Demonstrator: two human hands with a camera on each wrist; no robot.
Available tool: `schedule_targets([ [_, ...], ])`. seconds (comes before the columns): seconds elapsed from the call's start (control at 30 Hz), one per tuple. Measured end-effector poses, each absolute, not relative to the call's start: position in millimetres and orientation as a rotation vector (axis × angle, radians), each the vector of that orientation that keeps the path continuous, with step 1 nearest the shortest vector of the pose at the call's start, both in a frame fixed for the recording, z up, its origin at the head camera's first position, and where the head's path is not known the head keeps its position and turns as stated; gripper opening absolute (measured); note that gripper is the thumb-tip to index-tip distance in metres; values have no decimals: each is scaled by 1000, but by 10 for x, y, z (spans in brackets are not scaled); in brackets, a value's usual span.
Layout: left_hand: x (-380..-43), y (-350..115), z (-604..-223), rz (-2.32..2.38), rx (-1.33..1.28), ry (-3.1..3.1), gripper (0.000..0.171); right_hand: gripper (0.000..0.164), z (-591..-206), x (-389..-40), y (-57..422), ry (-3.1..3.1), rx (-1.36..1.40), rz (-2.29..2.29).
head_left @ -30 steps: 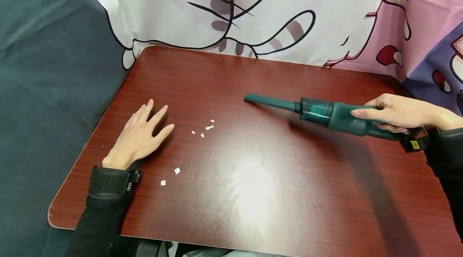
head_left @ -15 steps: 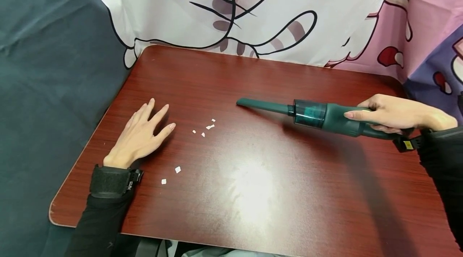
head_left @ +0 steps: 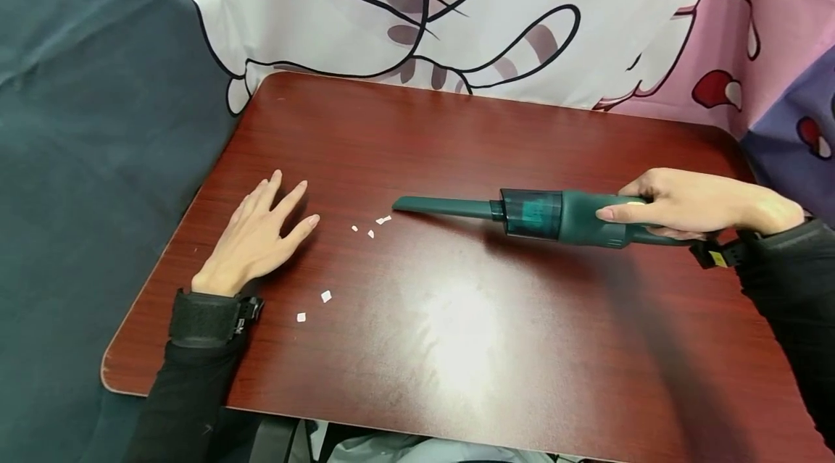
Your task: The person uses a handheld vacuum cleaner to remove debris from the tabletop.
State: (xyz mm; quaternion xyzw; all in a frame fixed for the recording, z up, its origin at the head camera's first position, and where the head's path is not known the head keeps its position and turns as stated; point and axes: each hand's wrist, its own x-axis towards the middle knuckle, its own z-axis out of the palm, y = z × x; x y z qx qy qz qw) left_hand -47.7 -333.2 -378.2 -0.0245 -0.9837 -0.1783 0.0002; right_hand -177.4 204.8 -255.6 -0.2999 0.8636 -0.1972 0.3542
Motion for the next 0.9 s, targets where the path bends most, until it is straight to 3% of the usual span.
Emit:
schedule_targets([
  [0.3,-516,-3315,-3784,-558,-100,-3080,70,23,-2555,-1639,2044,2224,-810,-516],
  [0.9,-539,-3390,-3720,-557,-114,-3093,69,34,-2676,-1612,1833,2257,-866,-487],
])
